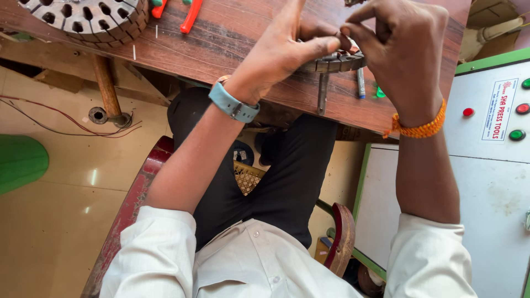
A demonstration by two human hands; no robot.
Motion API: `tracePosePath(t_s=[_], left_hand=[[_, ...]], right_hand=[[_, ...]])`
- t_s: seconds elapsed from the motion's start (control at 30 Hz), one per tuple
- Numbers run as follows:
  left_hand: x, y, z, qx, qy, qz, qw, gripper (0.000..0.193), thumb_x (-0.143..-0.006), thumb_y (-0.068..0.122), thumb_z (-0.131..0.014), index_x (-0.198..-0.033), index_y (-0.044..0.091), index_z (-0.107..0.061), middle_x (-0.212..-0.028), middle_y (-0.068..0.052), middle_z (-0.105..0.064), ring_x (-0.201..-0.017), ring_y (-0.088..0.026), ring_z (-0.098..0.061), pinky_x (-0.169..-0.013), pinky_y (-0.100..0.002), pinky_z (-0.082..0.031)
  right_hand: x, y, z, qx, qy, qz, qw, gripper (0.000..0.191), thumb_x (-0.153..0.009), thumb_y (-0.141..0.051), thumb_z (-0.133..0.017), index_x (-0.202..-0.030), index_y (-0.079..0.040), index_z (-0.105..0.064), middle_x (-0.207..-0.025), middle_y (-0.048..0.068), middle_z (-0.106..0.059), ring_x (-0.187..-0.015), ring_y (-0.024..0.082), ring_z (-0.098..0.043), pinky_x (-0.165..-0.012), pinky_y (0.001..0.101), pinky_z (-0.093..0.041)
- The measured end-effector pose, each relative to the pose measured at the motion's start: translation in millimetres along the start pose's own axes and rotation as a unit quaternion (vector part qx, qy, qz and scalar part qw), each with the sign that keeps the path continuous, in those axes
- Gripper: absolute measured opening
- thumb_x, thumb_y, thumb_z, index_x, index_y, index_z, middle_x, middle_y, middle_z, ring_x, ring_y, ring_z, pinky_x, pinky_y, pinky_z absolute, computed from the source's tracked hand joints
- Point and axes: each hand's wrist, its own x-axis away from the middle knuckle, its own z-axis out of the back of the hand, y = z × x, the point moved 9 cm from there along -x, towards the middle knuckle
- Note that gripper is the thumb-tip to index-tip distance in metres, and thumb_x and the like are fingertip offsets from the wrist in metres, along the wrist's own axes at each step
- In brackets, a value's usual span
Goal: The person inserts small white insulating pieces into the slots of a circular metal stator core held in a bench vise. They repeatedly pick pieces from a nearby box and place them into the slots, rotating the stator as needed to access different positions.
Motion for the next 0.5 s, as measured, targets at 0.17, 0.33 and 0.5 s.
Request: tracePosePath(t_s=[0.17, 0.33, 0.5], left_hand=[[0, 16, -4, -0.039, -0.012, -0.051, 0.998, 0.073, -0.104, 0.012, -0.077, -0.157, 0.007, -0.027, -0.11, -0.002, -0.075, -0.103, -0.01, -0.071, -0.092, -0.027, -0.061], [-4, 28, -5, -0.045, -0.051, -0.1, 0.993, 0.04, -0.099, 0.01, -0.078, -0.131, 0.007, -0.054, -0.123, 0.001, -0.062, -0.108, -0.009, -0.07, -0.094, -0.027, -0.06], [-5, 26, -6, -0.078, -0.066, -0.099, 0.99, 0.029, -0.105, 0.01, -0.081, -0.127, 0.005, -0.062, -0.115, 0.0, -0.072, -0.115, -0.01, -0.072, -0.103, -0.028, -0.06]], right_hand=[[12, -15, 12, -0.007, -0.007, -0.082, 0.997, 0.015, -0.097, -0.003, -0.09, -0.097, 0.001, -0.075, -0.062, 0.007, -0.046, -0.054, 0.013, -0.039, -0.054, 0.0305, -0.029], [42, -25, 14, -0.052, 0.01, -0.161, 0.985, 0.011, -0.097, -0.002, -0.085, -0.102, -0.002, -0.075, -0.064, 0.004, -0.051, -0.054, 0.008, -0.041, -0.052, 0.0268, -0.029], [71, -17, -14, -0.098, 0.029, -0.189, 0.977, 0.007, -0.1, 0.0, -0.082, -0.102, -0.004, -0.076, -0.068, 0.002, -0.062, -0.057, 0.005, -0.049, -0.051, 0.0249, -0.035]])
